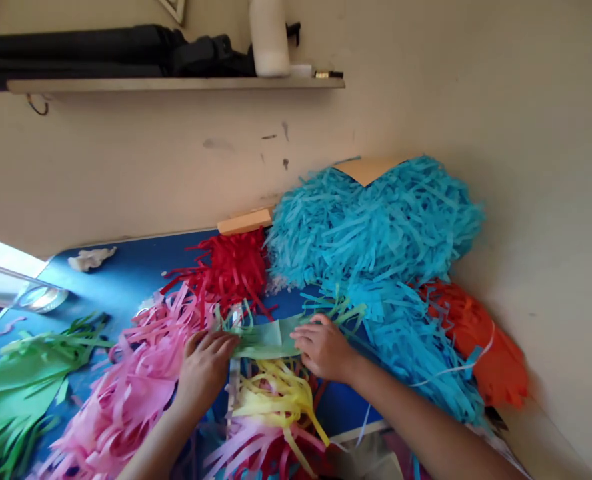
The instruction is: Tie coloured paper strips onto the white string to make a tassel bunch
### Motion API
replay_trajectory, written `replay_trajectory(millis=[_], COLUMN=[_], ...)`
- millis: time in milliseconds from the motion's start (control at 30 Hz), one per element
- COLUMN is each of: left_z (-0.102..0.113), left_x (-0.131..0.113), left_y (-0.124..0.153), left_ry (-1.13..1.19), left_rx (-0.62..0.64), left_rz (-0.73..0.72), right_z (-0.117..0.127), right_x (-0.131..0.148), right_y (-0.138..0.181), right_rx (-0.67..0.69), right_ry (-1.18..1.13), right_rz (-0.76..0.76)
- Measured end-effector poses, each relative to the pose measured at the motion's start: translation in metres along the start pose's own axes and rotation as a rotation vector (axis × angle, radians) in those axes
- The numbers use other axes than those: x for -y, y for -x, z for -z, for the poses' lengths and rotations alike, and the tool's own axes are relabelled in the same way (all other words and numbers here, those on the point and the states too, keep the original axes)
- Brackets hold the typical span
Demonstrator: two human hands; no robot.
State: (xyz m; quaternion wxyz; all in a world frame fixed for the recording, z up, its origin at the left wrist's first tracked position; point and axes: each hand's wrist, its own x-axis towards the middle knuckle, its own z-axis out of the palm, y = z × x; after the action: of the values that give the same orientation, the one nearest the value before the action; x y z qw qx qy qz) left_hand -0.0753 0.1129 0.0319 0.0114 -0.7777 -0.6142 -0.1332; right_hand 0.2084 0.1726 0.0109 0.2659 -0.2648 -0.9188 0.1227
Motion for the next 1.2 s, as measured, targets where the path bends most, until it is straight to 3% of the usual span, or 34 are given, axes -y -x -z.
replay_trajectory(millis=[100, 200, 267, 333, 467, 600, 767, 933, 1200], left_z=[0.018, 0.033, 0.034, 0.029, 0.008, -0.001, -0.003, -0.007, -0.008], left_x=[-0.013, -0.039, -0.052, -0.055, -0.038, -0.026, -0.035, -0.044, -0.042], left_y=[0.002, -0.007, -0.017, -0.025, -0.028, -0.026, -0.029, -0.03, -0.033], left_ry=[-0.138, 0.001, 0.119, 0.196, 0.296, 0.298, 0.188, 0.071, 0.03], left_rx=[-0.08, -0.118, -0.077, 0.054, 0.292, 0.323, 0.307, 0.285, 0.286], left_rz=[0.041, -0.12, -0.195, -0.209, -0.093, 0.02, 0.129, 0.216, 0.219], right_z=[0.0, 0.001, 0.003, 0.004, 0.006, 0.005, 0.0, -0.007, -0.017], right_x=[-0.001, 0.0, 0.001, 0.003, 0.002, 0.0, 0.002, 0.005, 0.0], right_y=[0.003, 0.0, -0.003, -0.004, -0.003, -0.007, -0.024, -0.035, -0.036], right_rx=[-0.02, -0.029, -0.026, -0.005, 0.069, 0.118, 0.211, 0.208, 0.244], right_ry=[-0.016, 0.003, 0.022, 0.012, -0.1, -0.119, 0.027, 0.121, 0.215], right_rz=[-0.034, -0.042, -0.022, -0.015, -0.146, -0.364, -0.63, -0.69, -0.708])
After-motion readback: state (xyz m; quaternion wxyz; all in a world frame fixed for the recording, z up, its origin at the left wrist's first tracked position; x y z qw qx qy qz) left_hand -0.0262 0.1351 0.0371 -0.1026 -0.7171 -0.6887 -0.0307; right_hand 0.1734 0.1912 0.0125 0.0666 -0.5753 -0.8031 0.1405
